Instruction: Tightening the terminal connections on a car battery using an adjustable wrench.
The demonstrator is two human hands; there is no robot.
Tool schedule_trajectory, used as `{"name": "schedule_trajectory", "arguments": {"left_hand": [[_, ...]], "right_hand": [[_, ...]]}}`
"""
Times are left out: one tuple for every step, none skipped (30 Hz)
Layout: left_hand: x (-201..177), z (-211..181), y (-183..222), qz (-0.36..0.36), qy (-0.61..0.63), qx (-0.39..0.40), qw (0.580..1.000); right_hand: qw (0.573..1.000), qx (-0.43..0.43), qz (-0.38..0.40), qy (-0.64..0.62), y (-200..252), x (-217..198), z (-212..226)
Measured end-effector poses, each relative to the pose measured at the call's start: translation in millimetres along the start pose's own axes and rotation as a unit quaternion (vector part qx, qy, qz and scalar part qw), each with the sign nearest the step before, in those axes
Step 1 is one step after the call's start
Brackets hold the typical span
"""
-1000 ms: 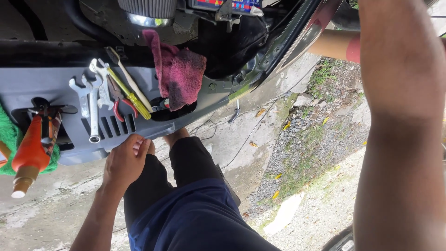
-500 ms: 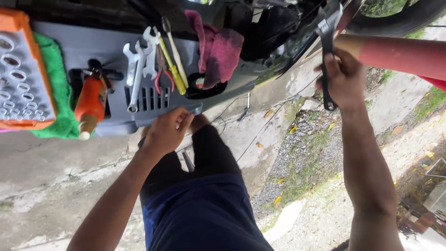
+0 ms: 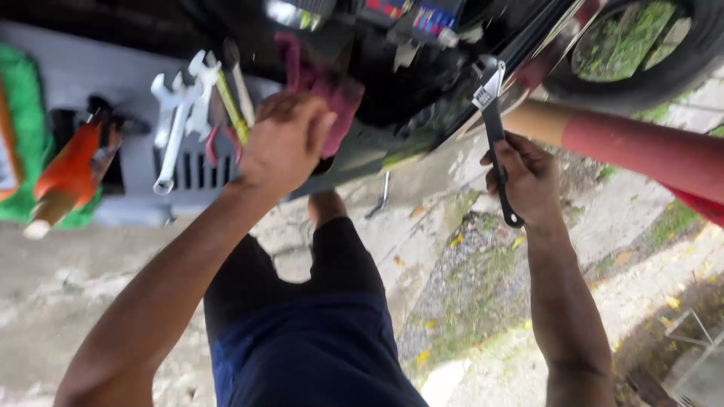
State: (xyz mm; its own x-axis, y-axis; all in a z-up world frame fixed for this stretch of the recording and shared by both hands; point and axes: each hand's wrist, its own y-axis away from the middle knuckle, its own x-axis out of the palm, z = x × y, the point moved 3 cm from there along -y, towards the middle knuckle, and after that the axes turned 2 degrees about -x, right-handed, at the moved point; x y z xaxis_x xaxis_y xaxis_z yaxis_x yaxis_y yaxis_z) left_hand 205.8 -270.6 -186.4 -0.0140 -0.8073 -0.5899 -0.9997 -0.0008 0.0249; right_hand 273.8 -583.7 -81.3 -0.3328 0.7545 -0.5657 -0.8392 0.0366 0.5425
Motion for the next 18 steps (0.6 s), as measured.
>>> {"name": "schedule_trajectory", "arguments": {"left_hand": [[7, 12, -10, -0.008, -0.004, 0.007, 1.000], [16, 21, -12, -0.028, -0.028, -0.026, 0.999], [25, 31, -14, -0.047, -0.052, -0.059, 0.996], [39, 40, -10, -0.038, -0.050, -0.067, 0.996], [48, 49, -5, -0.086, -0.111, -0.060, 0.988], [58, 61, -15, -0.149, -0.171, -0.042, 0.973], [62, 52, -19, -0.156, -0.170, -0.040, 0.972], [63, 45, -21, -0.144, -0.211, -0.053, 0.965], [65, 38, -22, -0.132, -0.251, -0.066, 0.957], [70, 37, -28, -0.126, -0.247, -0.065, 0.958], [75, 36, -32, -0.135, -0.270, -0.071, 0.951], [79, 37, -36, -0.146, -0.292, -0.078, 0.942], [80, 35, -36, -0.141, -0.290, -0.079, 0.943], [80, 34, -39, -0.164, -0.306, -0.067, 0.935], [80, 34, -42, -0.186, -0.322, -0.056, 0.927], [81, 35, -44, -0.184, -0.318, -0.056, 0.928], [81, 35, -44, -0.199, -0.322, -0.048, 0.924], [81, 35, -42, -0.210, -0.323, -0.041, 0.922]], "right_hand": [[1.000, -0.011, -0.004, -0.003, -23, -13, -2], [0.991, -0.082, 0.043, 0.093, -34, -26, -3], [0.966, -0.150, 0.091, 0.188, -44, -38, -7], [0.967, -0.140, 0.099, 0.188, -53, -50, -7], [0.946, -0.188, 0.075, 0.253, -60, -62, -3], [0.913, -0.251, 0.042, 0.318, -79, -75, 7], [0.911, -0.256, 0.039, 0.321, -92, -79, 22], [0.892, -0.188, 0.100, 0.398, -103, -79, 30], [0.861, -0.117, 0.160, 0.469, -113, -80, 38], [0.861, -0.110, 0.161, 0.469, -120, -83, 47], [0.822, -0.165, 0.168, 0.519, -127, -82, 58], [0.775, -0.221, 0.175, 0.566, -134, -81, 70], [0.775, -0.217, 0.178, 0.567, -139, -73, 83], [0.763, -0.098, 0.190, 0.610, -149, -69, 92], [0.740, 0.022, 0.197, 0.643, -158, -64, 102], [0.738, 0.026, 0.198, 0.645, -167, -61, 108], [0.708, 0.030, 0.200, 0.676, -176, -57, 113], [0.676, 0.038, 0.205, 0.707, -183, -53, 117]]}}
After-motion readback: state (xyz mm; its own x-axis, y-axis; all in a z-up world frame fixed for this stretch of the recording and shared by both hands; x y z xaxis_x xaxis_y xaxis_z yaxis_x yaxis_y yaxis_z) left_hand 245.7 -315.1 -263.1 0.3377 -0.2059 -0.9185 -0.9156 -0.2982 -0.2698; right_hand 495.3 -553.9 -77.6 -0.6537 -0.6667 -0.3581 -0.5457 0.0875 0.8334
